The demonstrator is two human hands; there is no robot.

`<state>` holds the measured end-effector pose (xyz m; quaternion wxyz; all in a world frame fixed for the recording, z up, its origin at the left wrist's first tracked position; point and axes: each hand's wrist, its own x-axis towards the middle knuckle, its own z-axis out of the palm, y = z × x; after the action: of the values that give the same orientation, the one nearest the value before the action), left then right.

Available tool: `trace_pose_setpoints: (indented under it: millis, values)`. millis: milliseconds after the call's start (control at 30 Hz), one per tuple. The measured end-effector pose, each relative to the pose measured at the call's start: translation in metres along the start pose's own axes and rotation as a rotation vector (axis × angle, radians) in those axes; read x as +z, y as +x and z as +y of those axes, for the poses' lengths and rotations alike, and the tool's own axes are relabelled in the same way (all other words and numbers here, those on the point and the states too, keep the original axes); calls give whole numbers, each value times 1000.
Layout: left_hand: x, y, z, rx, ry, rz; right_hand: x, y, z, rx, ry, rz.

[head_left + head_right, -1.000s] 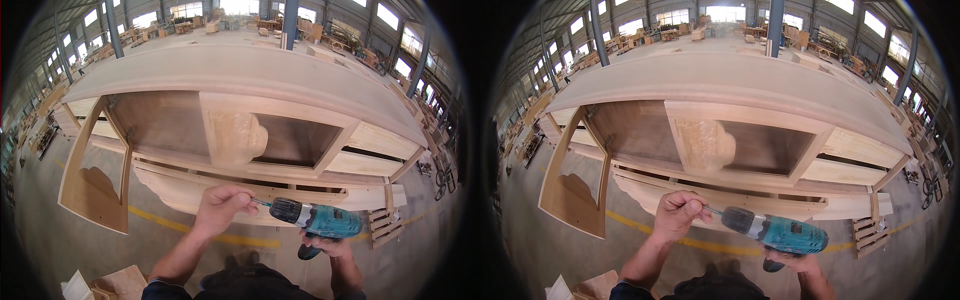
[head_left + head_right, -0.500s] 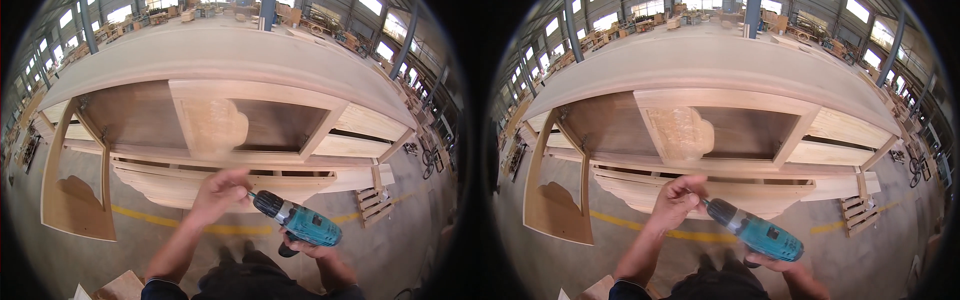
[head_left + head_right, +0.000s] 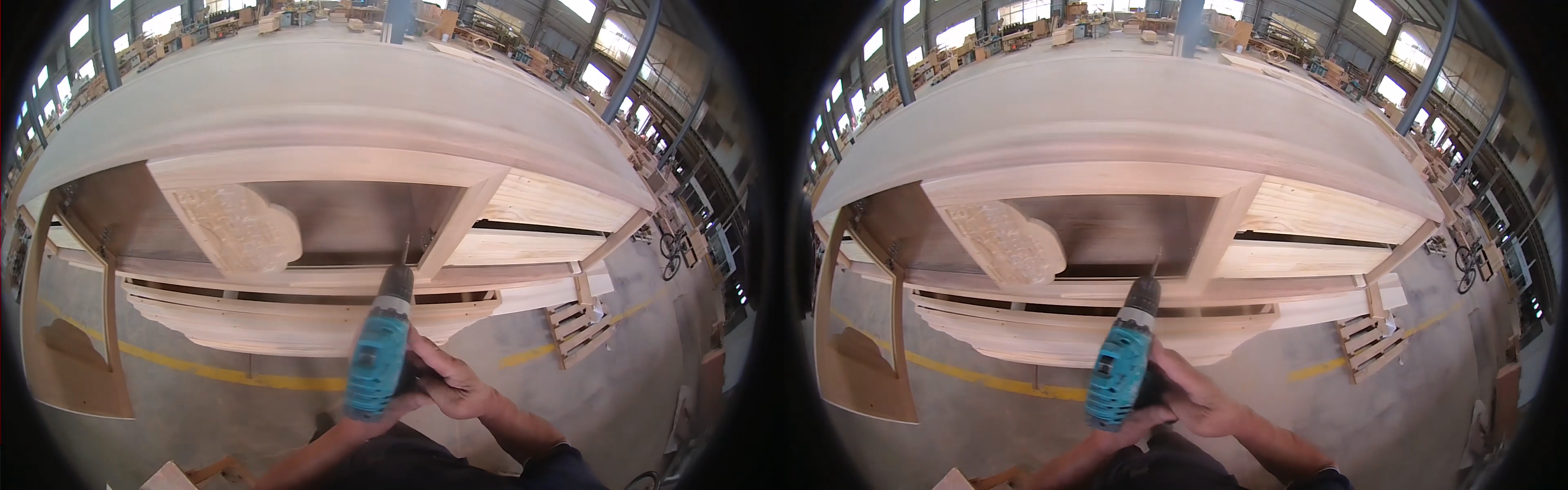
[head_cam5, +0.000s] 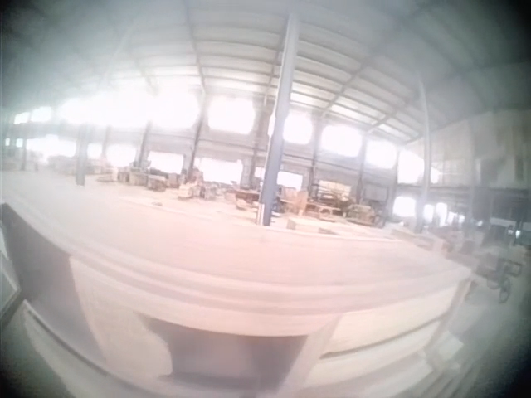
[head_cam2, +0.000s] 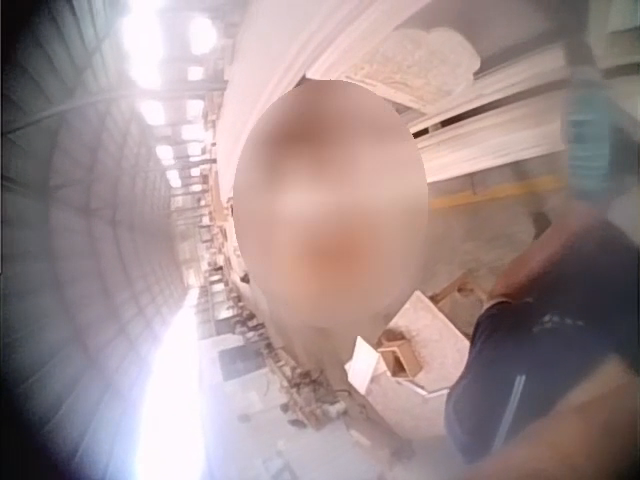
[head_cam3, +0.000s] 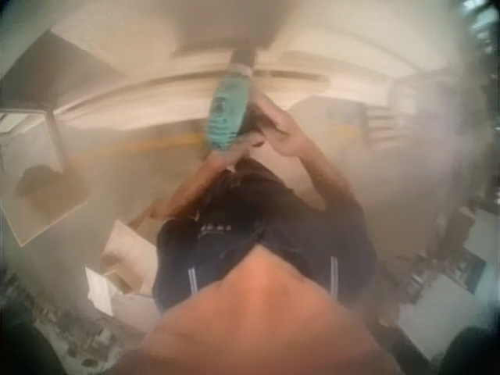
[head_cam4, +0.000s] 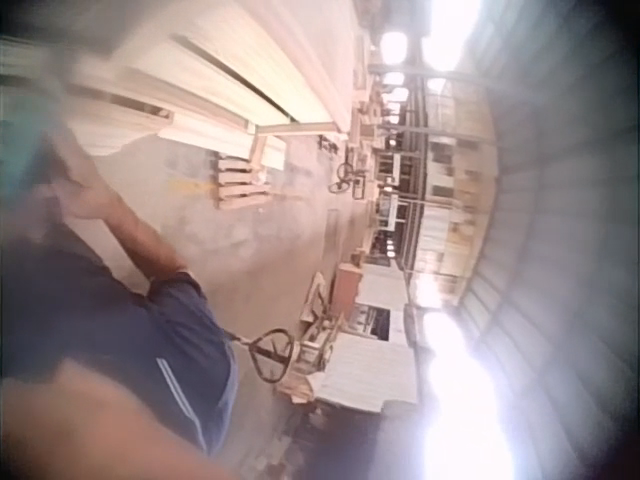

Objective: The person attaches hinges to a wooden door panel using a drill and then installs the door onto a wooden cabinet frame by screwing the hinges into the cabinet's interior.

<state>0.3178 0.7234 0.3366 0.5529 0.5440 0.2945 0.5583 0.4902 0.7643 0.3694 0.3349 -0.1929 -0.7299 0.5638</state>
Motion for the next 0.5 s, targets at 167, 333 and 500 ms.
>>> trace_pose_setpoints:
  millis: [167,333,500]
  values:
    - [-6,26,-18,-127,-270,306,-34,26,-16,210,-228,177]
    - [-40,43,-41,-111,-138,372,-81,76,27,6,-988,879]
    - [-80,54,-41,-129,-112,257,-93,127,66,210,-1109,1177]
